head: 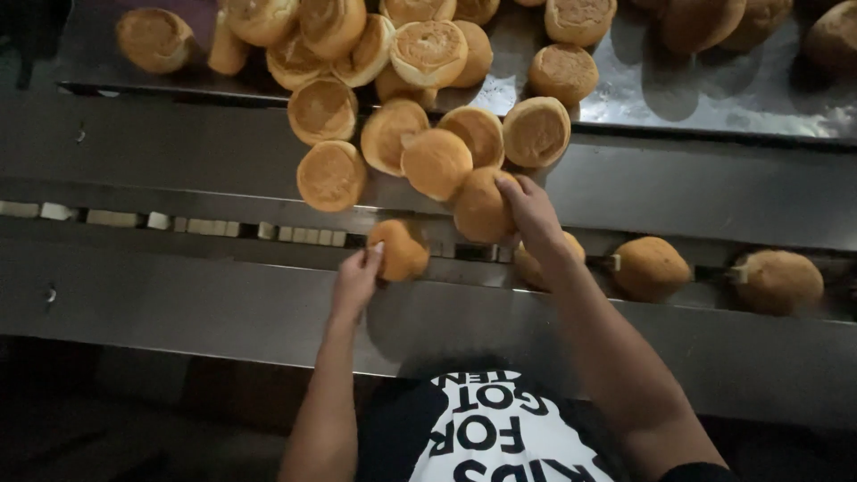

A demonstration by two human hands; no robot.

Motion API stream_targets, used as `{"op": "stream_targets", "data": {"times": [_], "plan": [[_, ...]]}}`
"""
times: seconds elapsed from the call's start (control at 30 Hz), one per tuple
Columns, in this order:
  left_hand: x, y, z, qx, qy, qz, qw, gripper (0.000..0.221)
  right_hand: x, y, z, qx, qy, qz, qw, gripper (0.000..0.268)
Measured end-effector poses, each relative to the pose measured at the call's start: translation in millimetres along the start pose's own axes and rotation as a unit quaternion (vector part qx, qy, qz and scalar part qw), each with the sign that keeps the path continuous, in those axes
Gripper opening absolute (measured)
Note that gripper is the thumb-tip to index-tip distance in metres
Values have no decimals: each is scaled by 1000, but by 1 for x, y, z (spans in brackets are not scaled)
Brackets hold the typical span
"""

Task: Sorting burger buns from a pile onto a moving conveyor belt.

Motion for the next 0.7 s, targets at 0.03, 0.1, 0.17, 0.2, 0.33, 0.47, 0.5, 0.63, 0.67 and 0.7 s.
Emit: {"op": "stream_targets", "data": {"times": [0.03, 0.1, 0.17, 0.2, 0.33, 0.47, 0.5, 0.63, 0.67, 0.7], "plan": [[3, 5, -8, 8, 28, -15, 999, 53, -5, -1, 0, 4, 63, -46, 997, 78], [13, 22, -22, 8, 54, -5, 999, 48, -31, 1, -4, 6, 82, 4, 997, 67], [0, 27, -14, 11, 83, 4, 997, 46, -40, 0, 6, 3, 99, 52, 994, 58], [-17, 23, 2, 11, 37, -7, 999, 51, -36, 0, 19, 12, 40, 92, 995, 65], [38, 15, -35, -62, 3, -19, 998, 46, -31, -8, 45, 58, -60, 209, 974, 67], [-2, -22, -1, -142, 1, -72, 987, 54, -27, -16, 61, 78, -42, 318, 944, 51], [7, -21, -14, -162, 31, -95, 982, 51, -20, -19, 68, 65, -74, 380, 920, 48], [0, -4, -9, -276, 177, -290, 899, 34, 3, -19, 94, -54, -209, 516, 829, 44], [-13, 2, 2, -276, 178, -289, 899, 34, -14, -22, 88, -55, -210, 516, 829, 44], [-27, 10, 14, -296, 263, -285, 873, 36, -31, -24, 83, -57, -295, 459, 836, 46]]}}
Point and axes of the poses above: each hand's wrist, its own z-axis away from the middle knuckle, its own y-axis out of the palm, x = y × z, the point moved 1 cm from there along -z, towards the middle knuckle, and after that the axes turned 5 degrees about -z, right-handed, at the moved point
